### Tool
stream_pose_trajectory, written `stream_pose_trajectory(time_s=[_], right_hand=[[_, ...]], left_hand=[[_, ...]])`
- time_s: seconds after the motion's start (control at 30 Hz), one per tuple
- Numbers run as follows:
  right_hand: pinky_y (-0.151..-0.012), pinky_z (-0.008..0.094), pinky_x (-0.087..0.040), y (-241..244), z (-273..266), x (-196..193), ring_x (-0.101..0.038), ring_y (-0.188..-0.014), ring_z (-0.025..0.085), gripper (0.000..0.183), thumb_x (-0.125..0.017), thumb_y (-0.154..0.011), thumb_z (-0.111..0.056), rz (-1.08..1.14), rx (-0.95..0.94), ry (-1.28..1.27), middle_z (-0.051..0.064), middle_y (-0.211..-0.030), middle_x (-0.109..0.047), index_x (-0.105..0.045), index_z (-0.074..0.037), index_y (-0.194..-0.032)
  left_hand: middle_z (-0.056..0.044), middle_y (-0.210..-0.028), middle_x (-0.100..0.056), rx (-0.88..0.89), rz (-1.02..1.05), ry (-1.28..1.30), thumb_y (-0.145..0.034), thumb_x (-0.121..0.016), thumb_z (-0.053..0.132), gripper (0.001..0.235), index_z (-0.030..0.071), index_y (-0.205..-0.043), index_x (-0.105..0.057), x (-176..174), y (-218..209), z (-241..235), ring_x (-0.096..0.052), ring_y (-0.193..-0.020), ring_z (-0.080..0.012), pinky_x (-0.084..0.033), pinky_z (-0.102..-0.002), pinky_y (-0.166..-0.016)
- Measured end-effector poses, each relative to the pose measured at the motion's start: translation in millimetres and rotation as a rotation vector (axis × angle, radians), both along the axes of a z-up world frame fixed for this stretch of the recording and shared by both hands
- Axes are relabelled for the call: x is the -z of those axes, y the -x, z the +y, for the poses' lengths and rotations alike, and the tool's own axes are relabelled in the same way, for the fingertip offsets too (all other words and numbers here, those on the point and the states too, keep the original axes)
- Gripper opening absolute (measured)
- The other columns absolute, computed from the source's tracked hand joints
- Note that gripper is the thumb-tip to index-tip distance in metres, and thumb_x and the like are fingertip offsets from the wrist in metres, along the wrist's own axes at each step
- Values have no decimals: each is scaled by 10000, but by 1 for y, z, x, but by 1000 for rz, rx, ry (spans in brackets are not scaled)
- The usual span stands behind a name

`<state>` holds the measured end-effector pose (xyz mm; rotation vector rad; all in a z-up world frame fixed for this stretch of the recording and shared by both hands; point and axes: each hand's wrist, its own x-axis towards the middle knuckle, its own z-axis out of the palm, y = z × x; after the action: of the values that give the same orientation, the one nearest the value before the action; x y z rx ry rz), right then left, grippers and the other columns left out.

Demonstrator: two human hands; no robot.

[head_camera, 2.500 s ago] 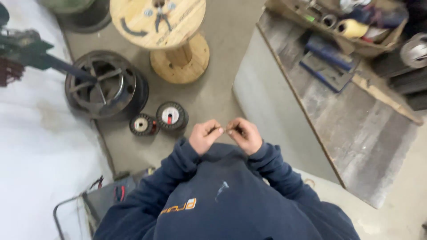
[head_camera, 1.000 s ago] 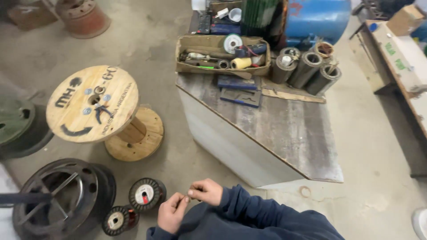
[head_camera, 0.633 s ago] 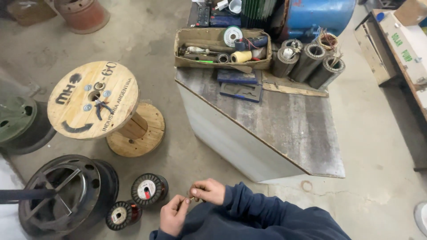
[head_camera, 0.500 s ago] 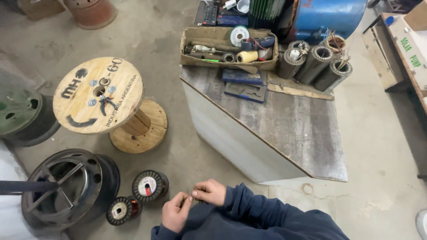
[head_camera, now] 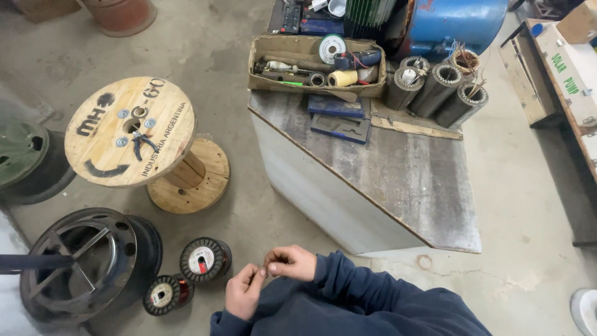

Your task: Winding copper wire onto coils and preparing the wire ends for motor assembly using a winding machine.

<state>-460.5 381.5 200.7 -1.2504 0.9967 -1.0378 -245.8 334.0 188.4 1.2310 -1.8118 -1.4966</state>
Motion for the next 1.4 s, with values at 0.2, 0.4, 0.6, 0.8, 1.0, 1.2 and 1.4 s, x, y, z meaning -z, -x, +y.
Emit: stream_pose_trajectory(time_s=[0.2,0.4,0.6,0.8,1.0,1.2,1.4], right_hand=[[-642,300,-499,-2,-3,22,-582,-693,106,366,-560,-1087,-360,55,-46,-240,21,-794,-651,-700,-26,-1031],[-734,293,-546,7,-6,7,-662,-807,104,238,-627,-1035,-250,108,3,-9,46,-888,-726,-680,-18,-1030],[-783,279,-542,15,-6,-4,-656,-860,96,170,-668,-1024,-186,96,24,20,40,-942,-743,-684,-18,-1041],[-725,279,-505,25,-16,-34,-585,-798,95,406,-691,-856,-149,59,124,-37,26,-1029,-702,-599,-69,-1243],[-713,280,-536,34,-31,-43,-628,-787,92,209,-691,-1012,-215,163,70,22,38,-889,-718,-710,-30,-1107],[-737,252,-528,43,-39,-132,-628,-800,88,127,-703,-994,-104,247,134,233,42,-960,-727,-691,-12,-1079],[-814,245,-530,43,-42,-144,-651,-886,107,125,-710,-981,6,135,293,274,85,-1019,-706,-667,41,-1093]], left_hand=[[-49,-548,-566,22,-98,42,-914,-692,226,237,18,-801,-701,-2,4,-6,-490,-532,-78,-430,-289,-500],[-31,-702,-674,77,109,-82,-957,-653,204,239,0,-846,-708,18,4,-16,-555,-688,-66,-469,-262,-624],[-19,-764,-678,164,218,-177,-995,-615,199,274,-12,-831,-675,51,5,-26,-579,-765,-74,-482,-249,-718],[-20,-771,-667,73,180,-154,-996,-616,194,259,-8,-846,-677,28,14,-30,-560,-773,-76,-474,-251,-728],[7,-809,-666,5,209,-30,-989,-598,161,188,10,-919,-684,-30,33,-50,-576,-811,-66,-484,-238,-764],[-2,-767,-585,-60,281,-74,-1047,-594,198,193,34,-1011,-689,-126,64,-46,-519,-710,-79,-432,-267,-636],[15,-990,-666,67,679,-74,-1091,-570,170,185,4,-1083,-652,-131,73,-48,-582,-964,-64,-490,-241,-882]])
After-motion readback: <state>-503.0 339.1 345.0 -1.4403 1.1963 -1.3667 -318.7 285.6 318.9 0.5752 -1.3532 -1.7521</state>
